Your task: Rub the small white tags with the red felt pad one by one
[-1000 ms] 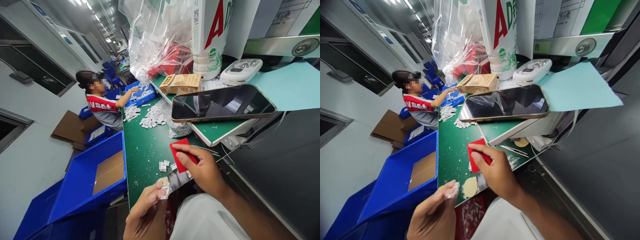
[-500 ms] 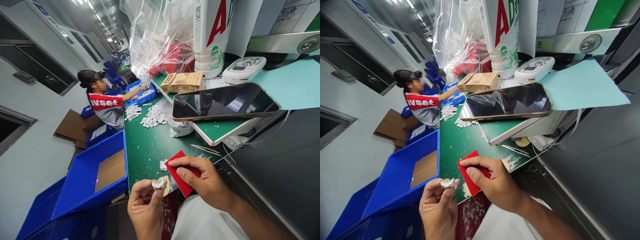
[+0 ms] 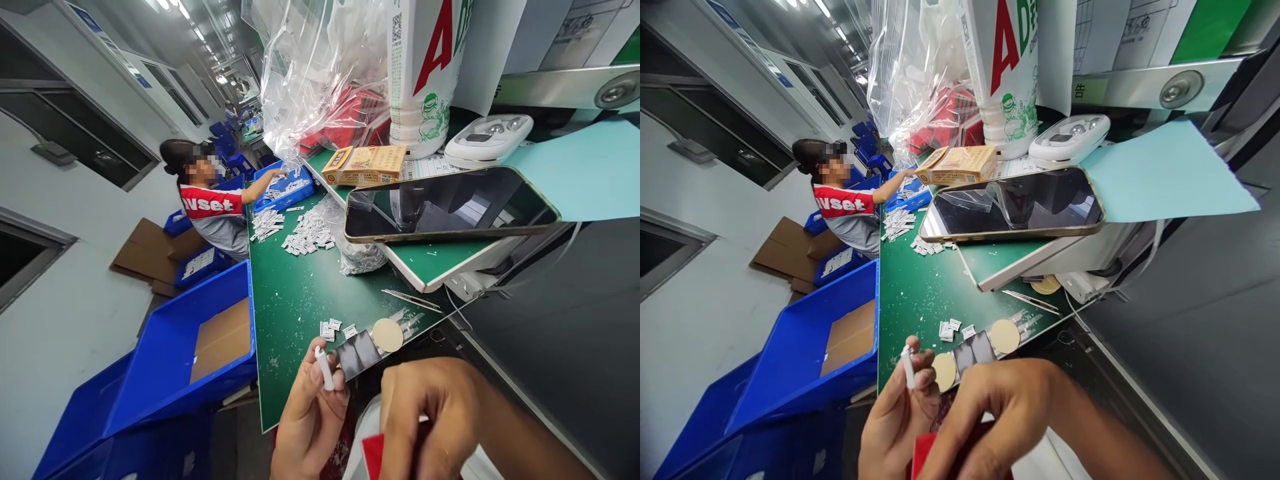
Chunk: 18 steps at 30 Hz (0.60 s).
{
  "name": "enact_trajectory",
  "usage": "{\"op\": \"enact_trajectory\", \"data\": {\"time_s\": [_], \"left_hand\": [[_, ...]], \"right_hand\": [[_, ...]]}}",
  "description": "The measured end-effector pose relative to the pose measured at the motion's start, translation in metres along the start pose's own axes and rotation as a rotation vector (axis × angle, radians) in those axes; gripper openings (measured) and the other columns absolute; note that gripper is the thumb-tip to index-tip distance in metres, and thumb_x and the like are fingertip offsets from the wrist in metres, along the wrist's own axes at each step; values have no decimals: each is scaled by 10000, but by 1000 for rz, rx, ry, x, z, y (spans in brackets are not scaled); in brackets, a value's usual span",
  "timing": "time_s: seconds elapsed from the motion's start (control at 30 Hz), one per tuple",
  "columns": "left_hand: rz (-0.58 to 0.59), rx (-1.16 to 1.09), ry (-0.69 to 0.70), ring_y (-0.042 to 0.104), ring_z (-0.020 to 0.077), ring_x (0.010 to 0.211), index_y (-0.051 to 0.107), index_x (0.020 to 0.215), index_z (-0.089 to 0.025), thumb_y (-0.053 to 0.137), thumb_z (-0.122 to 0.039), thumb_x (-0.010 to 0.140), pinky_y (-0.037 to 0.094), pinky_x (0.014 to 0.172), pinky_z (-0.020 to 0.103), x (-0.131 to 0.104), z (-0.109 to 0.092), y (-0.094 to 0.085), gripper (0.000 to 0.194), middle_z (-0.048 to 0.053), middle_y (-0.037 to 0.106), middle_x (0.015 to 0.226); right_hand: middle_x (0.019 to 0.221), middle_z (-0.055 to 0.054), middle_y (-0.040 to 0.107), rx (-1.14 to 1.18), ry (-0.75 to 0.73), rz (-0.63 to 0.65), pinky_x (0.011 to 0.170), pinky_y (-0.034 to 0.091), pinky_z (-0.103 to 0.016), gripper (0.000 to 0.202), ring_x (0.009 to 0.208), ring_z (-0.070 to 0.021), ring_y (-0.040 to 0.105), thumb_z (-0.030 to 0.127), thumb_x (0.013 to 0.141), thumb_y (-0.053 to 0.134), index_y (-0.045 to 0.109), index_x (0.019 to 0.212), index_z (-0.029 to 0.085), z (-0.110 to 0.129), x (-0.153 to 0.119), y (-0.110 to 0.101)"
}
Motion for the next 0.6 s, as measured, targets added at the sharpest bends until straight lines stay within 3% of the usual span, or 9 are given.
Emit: {"op": "enact_trajectory", "data": {"time_s": [0.1, 0.23, 0.27, 0.33, 0.37, 0.4, 0.5, 0.53, 0.6], "left_hand": [[15, -114, -150, 673, 66, 680, 769, 976, -225, 870, -237, 775, 544, 693, 148, 3, 4, 4, 226, -37, 708, 724], [19, -63, -197, 662, 101, 661, 767, 860, -177, 861, -261, 783, 531, 628, 187, 2, 10, 8, 147, 5, 736, 741], [3, -39, -193, 669, 113, 674, 768, 854, -180, 860, -268, 783, 531, 616, 195, 2, 11, 8, 145, 16, 747, 766], [-36, 7, -182, 672, 122, 680, 766, 848, -190, 873, -284, 762, 531, 599, 198, 3, 13, 7, 166, 19, 747, 773], [-55, 49, -162, 661, 115, 650, 761, 845, -186, 887, -298, 741, 527, 576, 195, 5, 12, 5, 198, 14, 731, 742], [-72, 101, -118, 635, 102, 600, 752, 841, -176, 901, -313, 719, 516, 541, 188, 9, 9, 3, 236, 4, 704, 699], [-113, 244, 109, 547, 49, 491, 711, 837, -157, 910, -314, 697, 485, 479, 149, 38, -14, 1, 290, -39, 626, 625], [-132, 269, 190, 566, 41, 514, 700, 858, -165, 894, -295, 718, 496, 504, 133, 53, -25, 3, 272, -38, 644, 662], [-150, 306, 344, 619, 25, 588, 680, 907, -190, 848, -246, 773, 509, 576, 95, 89, -50, 16, 222, -39, 685, 755]], "right_hand": [[1147, -178, 797, -51, -88, -66, 852, 581, -262, 471, 1002, -275, 785, 374, 898, 757, 738, 1271, 88, -3, 1, -5], [1152, -78, 813, -308, -133, -622, 877, 571, -233, 332, 1015, -198, 769, 316, 954, 702, 754, 1265, 213, 2, 2, -17], [1152, -67, 813, -331, -136, -666, 876, 573, -237, 328, 1019, -195, 767, 320, 956, 700, 754, 1264, 224, 2, 2, -18], [1139, -66, 818, -330, -115, -599, 868, 587, -263, 334, 1019, -214, 769, 346, 936, 721, 765, 1245, 225, 0, 3, -17], [1139, -66, 818, -341, -93, -602, 879, 588, -279, 330, 1028, -224, 767, 355, 931, 724, 773, 1232, 230, -2, 2, -19], [1160, -62, 813, -372, -69, -698, 920, 578, -299, 315, 1063, -230, 756, 356, 939, 712, 776, 1226, 241, -5, -1, -23], [1248, -55, 779, -483, -16, -1180, 1080, 495, -380, 271, 1189, -243, 693, 347, 978, 649, 777, 1208, 278, -15, -22, -36], [1251, -61, 776, -486, 9, -1225, 1095, 484, -405, 264, 1199, -255, 686, 357, 975, 650, 782, 1190, 278, -20, -26, -37], [1223, -75, 784, -446, 64, -1182, 1081, 497, -434, 265, 1175, -275, 696, 385, 958, 667, 791, 1162, 271, -29, -31, -35]]}}
Point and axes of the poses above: each hand's wrist, its own x-axis towards the middle knuckle, its own y-axis out of the palm, z = x × y, the point moved 3 cm from there along x, towards the middle knuckle
